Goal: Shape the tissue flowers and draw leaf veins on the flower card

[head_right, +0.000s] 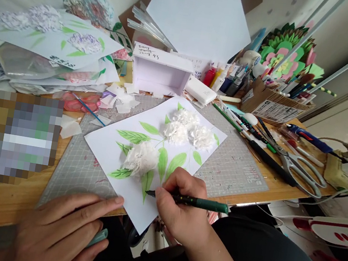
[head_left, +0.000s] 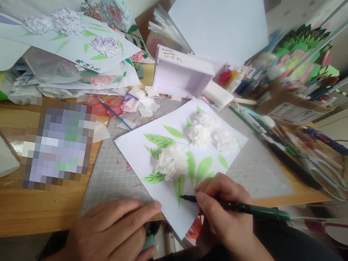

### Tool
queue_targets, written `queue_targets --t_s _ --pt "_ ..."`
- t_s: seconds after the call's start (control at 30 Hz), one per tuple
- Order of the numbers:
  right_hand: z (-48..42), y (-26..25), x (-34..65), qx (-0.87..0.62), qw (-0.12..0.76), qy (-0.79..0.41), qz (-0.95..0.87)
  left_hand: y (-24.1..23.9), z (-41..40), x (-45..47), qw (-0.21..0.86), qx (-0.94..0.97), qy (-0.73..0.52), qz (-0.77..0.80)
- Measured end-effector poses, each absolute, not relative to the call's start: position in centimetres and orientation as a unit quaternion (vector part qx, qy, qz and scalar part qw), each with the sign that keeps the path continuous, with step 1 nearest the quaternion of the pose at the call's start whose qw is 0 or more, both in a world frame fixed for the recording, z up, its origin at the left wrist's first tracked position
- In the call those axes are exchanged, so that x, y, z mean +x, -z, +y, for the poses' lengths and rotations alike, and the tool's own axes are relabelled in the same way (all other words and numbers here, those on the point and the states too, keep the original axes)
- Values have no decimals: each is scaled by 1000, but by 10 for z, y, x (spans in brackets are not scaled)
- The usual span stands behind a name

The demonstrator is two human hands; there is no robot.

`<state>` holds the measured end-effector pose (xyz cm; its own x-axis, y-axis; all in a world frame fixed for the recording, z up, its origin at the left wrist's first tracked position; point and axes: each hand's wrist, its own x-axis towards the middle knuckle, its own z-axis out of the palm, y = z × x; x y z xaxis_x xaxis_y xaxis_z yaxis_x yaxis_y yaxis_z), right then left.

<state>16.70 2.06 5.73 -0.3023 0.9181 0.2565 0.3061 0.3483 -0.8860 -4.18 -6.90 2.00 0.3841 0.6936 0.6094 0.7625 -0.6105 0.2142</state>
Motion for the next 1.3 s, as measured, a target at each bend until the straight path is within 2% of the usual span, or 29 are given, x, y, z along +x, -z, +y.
queue_targets --t_s 0.3,0.43,0.7,0.87,1.03,1.3 --pt "19 -60 169 -404 406 -422 -702 -18 -69 -40 54 -827 345 -440" --pt "22 -57 167 -431 448 -444 -645 -20 -69 -41 63 -832 343 -431" --pt "24 -57 164 -464 425 -379 -679 -18 -69 -41 67 -825 355 -435" --pt "24 -53 165 -465 418 -389 -677 -17 -69 -42 63 -828 353 -432" --pt "24 -54 164 -477 447 -391 -648 -16 -68 -40 80 -823 363 -430" --pt "26 -56 162 -504 406 -349 -678 -14 -67 -39 73 -818 375 -429"
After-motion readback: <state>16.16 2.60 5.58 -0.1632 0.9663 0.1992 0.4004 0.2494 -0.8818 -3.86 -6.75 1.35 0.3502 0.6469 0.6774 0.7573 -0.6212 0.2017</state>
